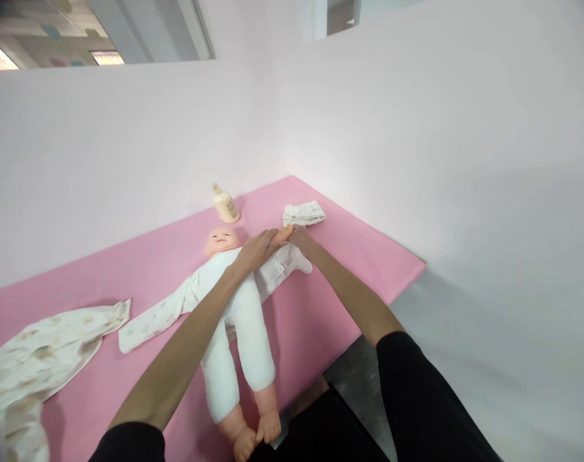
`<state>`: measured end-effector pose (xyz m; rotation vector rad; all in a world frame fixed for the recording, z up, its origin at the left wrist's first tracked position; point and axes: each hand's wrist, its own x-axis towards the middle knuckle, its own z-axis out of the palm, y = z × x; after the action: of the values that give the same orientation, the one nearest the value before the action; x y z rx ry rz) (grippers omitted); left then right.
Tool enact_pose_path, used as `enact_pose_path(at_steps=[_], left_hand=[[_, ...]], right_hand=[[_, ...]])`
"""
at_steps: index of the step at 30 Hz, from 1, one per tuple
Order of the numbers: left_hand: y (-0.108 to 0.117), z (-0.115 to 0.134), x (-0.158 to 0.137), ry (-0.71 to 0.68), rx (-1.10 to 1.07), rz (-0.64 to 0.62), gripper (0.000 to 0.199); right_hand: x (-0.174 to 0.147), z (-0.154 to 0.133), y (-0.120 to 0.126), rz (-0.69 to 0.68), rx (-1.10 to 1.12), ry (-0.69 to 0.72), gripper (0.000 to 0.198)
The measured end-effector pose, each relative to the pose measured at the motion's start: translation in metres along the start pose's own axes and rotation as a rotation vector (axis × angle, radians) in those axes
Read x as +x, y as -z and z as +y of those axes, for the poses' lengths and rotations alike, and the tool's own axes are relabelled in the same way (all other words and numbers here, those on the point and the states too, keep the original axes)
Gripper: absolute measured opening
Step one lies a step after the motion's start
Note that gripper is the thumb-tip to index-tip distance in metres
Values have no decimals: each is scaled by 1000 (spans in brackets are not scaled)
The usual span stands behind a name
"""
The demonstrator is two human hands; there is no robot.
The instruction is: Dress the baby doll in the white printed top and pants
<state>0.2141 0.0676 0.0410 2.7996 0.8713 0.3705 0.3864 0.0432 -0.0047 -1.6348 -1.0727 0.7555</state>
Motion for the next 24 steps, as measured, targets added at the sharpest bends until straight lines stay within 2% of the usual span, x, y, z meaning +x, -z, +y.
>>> enact_pose_path(at_steps=[2, 6, 12, 18, 24], left_hand=[[-2, -4, 2, 36, 16, -56, 48], [-4, -12, 3, 86, 37, -172, 42], [-9, -16, 5, 96, 85, -240, 42], [-13, -17, 6, 89, 101, -319, 44], [-11, -22, 9, 144, 78, -348, 48]], right_hand=[[-3, 0, 2, 35, -2, -37, 5], [-7, -3, 5, 140, -42, -49, 8], [-19, -13, 1, 237, -181, 71, 11], [-24, -15, -6, 266, -464, 169, 12], [-34, -12, -12, 282, -535, 249, 22]])
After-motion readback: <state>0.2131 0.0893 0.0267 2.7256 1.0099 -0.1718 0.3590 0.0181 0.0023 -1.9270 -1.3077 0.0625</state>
